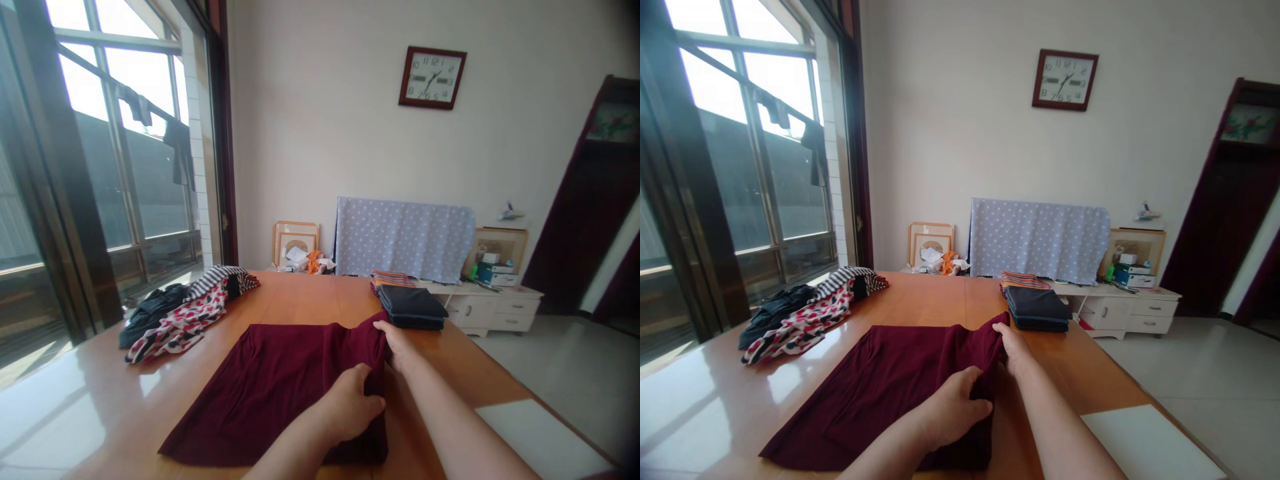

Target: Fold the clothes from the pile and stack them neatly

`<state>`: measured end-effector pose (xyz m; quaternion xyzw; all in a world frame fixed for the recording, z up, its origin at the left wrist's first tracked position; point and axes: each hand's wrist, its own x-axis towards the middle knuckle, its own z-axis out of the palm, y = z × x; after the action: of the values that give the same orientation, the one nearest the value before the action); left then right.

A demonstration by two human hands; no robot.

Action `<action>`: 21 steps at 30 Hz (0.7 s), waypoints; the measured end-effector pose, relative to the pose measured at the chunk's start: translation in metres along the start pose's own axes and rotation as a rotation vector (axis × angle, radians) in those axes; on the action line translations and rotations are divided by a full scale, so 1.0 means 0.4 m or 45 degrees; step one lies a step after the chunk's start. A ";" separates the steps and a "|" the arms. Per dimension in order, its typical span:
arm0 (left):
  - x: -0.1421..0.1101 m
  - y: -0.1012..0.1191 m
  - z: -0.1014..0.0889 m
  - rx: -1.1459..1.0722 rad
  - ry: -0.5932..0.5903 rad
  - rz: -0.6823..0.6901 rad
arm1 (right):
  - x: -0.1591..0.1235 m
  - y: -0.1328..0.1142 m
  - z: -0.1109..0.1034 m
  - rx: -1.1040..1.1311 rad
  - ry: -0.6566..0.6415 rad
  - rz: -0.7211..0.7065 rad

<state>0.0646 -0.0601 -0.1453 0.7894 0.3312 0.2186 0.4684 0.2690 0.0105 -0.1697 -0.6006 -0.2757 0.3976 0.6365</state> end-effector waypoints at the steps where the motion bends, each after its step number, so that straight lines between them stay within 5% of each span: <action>1: 0.013 -0.003 0.027 -0.037 0.007 -0.016 | 0.008 0.001 -0.022 -0.003 0.005 0.017; 5: 0.045 -0.018 0.113 -0.165 -0.034 -0.042 | 0.041 0.010 -0.096 0.026 -0.004 0.081; 8: 0.058 -0.021 0.133 -0.317 -0.177 -0.049 | 0.059 0.017 -0.138 0.009 0.002 0.062; 11: 0.077 -0.021 0.095 -0.427 -0.255 -0.011 | 0.066 0.025 -0.165 -0.026 0.006 0.016; 17: 0.076 -0.061 -0.040 0.308 0.227 0.155 | 0.068 0.035 -0.174 -0.087 -0.033 -0.034; 21: 0.032 -0.080 -0.043 0.636 0.094 0.118 | 0.078 0.033 -0.172 -0.183 0.017 -0.083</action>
<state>0.0518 -0.0294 -0.1652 0.8866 0.3550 0.1798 0.2359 0.3403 -0.0016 -0.1952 -0.6382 -0.3185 0.3519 0.6061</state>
